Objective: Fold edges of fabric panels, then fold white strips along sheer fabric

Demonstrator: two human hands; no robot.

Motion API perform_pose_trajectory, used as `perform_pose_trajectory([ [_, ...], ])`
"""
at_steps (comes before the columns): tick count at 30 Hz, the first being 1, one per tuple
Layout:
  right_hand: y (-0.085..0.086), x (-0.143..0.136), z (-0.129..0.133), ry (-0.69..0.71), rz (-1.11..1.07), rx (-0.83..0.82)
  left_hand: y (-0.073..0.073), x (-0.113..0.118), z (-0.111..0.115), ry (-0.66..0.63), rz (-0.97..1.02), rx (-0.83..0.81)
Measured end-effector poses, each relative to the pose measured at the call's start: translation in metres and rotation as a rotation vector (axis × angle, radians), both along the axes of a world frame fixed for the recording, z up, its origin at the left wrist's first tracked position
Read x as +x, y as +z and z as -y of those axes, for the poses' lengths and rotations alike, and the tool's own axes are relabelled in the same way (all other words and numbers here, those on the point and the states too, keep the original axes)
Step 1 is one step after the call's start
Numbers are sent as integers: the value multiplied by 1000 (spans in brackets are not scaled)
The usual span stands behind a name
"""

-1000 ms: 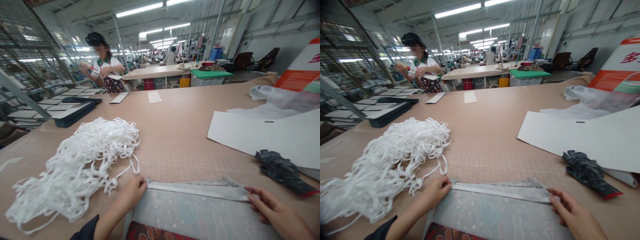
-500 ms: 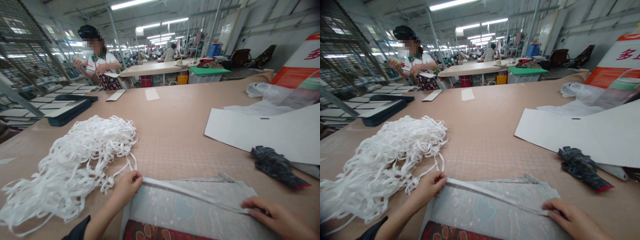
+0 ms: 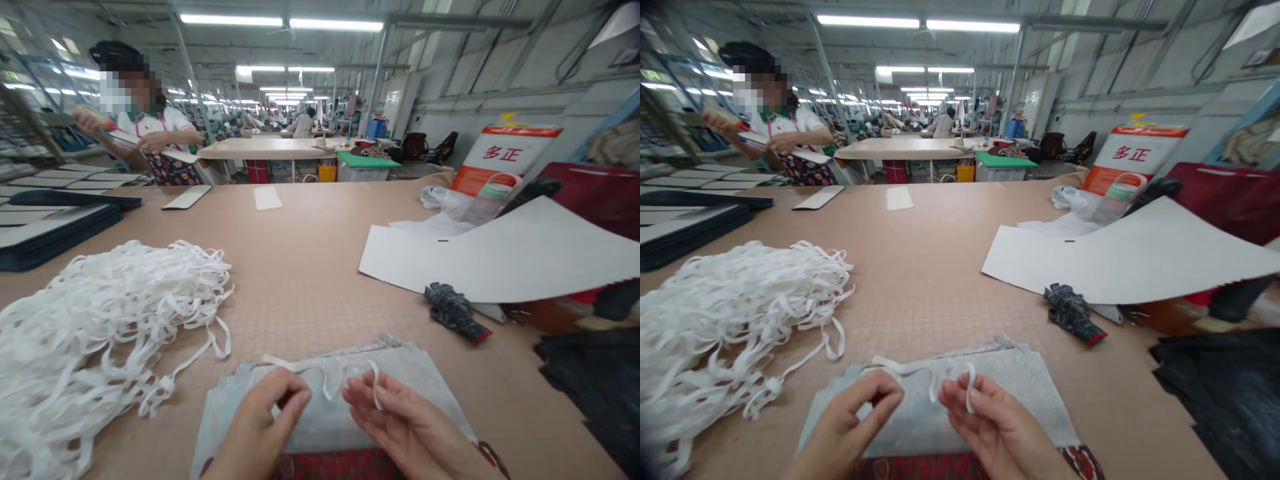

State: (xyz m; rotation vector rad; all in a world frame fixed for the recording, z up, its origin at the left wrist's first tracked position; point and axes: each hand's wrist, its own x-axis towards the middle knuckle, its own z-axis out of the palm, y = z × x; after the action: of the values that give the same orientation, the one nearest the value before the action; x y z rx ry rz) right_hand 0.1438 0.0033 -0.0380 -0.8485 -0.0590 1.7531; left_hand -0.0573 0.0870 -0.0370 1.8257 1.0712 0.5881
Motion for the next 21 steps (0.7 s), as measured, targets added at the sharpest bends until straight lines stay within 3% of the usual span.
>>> perform_pose_trajectory([
  [3,-9,-18,-2,22,-22,85,-6,20,24,-146,161,-274],
  [6,-15,-33,-2,84,-51,169,-11,36,32,-72,362,-555],
  [8,-13,-37,-3,136,-82,203,-11,40,33,-26,377,-649],
  [10,-8,-34,-4,153,-87,209,-9,38,33,-68,302,-676],
  [13,2,-17,-7,15,35,182,-8,27,28,-146,154,-728],
  [16,3,5,-9,-117,198,146,-9,12,18,-34,143,-713],
  [19,-6,17,-8,-130,316,59,-7,0,7,114,214,-618],
  [21,-9,17,-7,-107,466,31,-3,-3,4,143,215,-544],
])
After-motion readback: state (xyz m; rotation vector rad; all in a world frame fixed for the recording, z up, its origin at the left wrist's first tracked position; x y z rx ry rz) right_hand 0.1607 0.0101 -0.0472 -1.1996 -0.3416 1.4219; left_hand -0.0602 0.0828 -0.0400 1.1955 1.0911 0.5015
